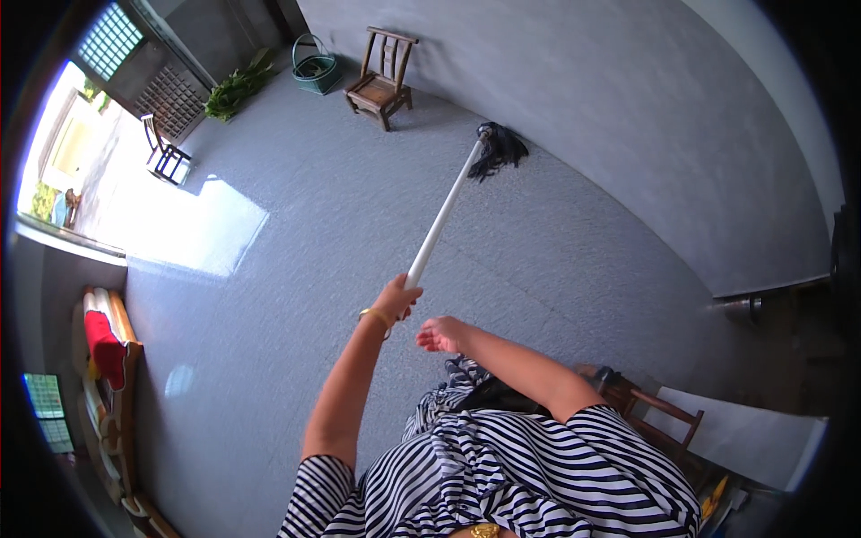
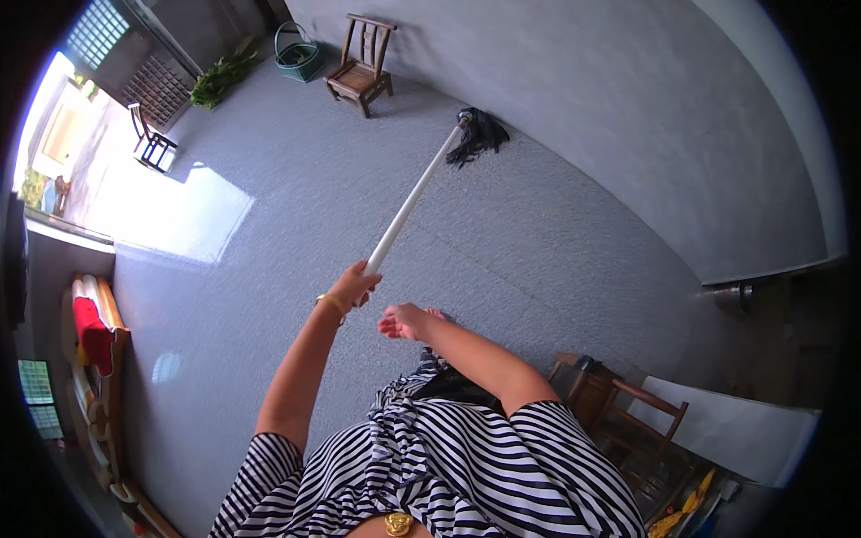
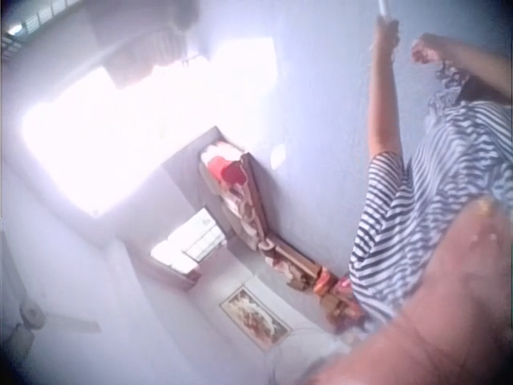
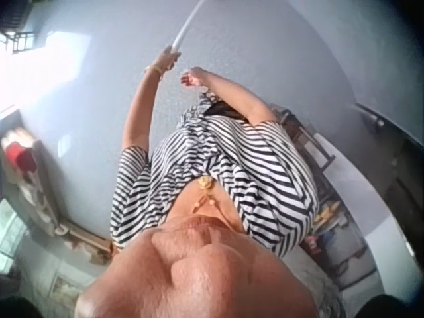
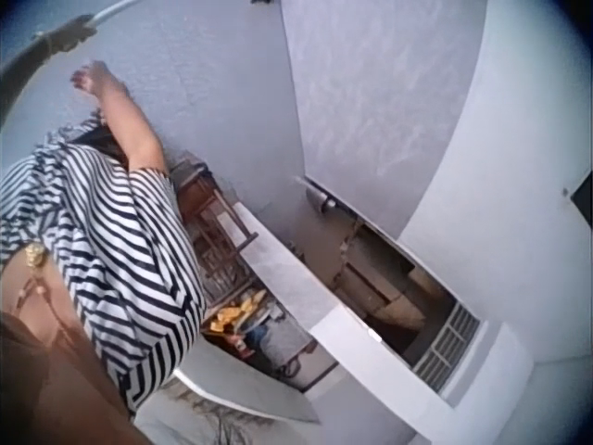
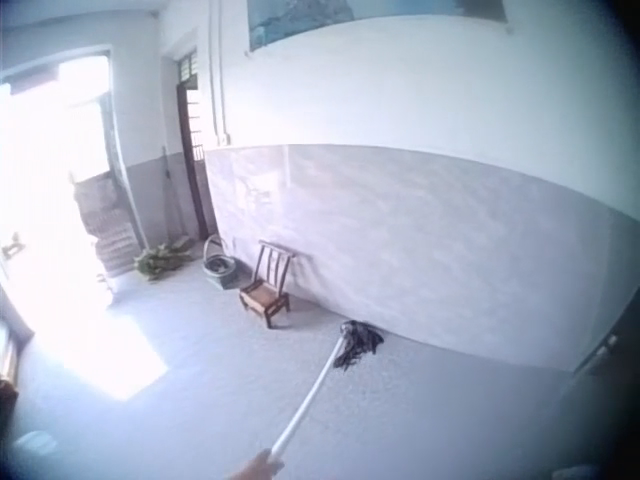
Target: The person mops the floor using a mop while moving across the room.
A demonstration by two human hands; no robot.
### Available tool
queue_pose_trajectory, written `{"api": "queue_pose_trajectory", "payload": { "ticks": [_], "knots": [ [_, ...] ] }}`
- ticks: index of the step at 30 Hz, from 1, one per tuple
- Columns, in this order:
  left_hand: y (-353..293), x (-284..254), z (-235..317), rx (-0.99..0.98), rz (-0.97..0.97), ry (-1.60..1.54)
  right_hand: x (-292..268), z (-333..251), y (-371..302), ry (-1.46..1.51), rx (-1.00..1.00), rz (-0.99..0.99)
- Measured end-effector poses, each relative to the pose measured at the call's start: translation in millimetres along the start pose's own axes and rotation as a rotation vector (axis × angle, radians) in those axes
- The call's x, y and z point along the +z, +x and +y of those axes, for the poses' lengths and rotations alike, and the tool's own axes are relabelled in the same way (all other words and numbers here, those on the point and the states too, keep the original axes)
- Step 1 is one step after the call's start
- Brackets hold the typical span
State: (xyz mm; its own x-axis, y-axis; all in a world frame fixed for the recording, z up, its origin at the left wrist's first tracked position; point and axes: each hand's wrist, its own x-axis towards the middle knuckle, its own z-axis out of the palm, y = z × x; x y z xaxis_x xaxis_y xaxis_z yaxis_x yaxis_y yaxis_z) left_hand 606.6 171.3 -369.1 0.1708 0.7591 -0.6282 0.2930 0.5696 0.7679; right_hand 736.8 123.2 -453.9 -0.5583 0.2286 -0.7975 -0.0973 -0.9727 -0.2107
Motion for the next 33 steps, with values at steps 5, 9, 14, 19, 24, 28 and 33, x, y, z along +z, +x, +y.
{"api": "queue_pose_trajectory", "payload": {
  "ticks": [5,9,14,19,24,28,33],
  "knots": [
    [20,25,-1,0.065,0.045,0.138,-36,-57,15,0.164,-0.21,0.144],
    [-27,11,-48,0.011,0.029,0.052,2,-77,11,0.098,-0.341,0.39],
    [-145,-6,-97,-0.154,-0.032,-0.177,33,-33,54,-0.016,-0.248,0.602],
    [-280,-8,-139,-0.285,0.021,-0.292,56,81,88,0.136,0.104,0.577],
    [-414,-14,-179,-0.464,0.178,-0.379,149,195,42,0.012,0.31,0.538],
    [-491,-12,-178,-0.543,0.247,-0.418,192,250,15,-0.145,0.502,0.454],
    [-509,-3,-154,-0.592,0.261,-0.401,201,265,4,-0.292,0.626,0.377]
  ]
}}
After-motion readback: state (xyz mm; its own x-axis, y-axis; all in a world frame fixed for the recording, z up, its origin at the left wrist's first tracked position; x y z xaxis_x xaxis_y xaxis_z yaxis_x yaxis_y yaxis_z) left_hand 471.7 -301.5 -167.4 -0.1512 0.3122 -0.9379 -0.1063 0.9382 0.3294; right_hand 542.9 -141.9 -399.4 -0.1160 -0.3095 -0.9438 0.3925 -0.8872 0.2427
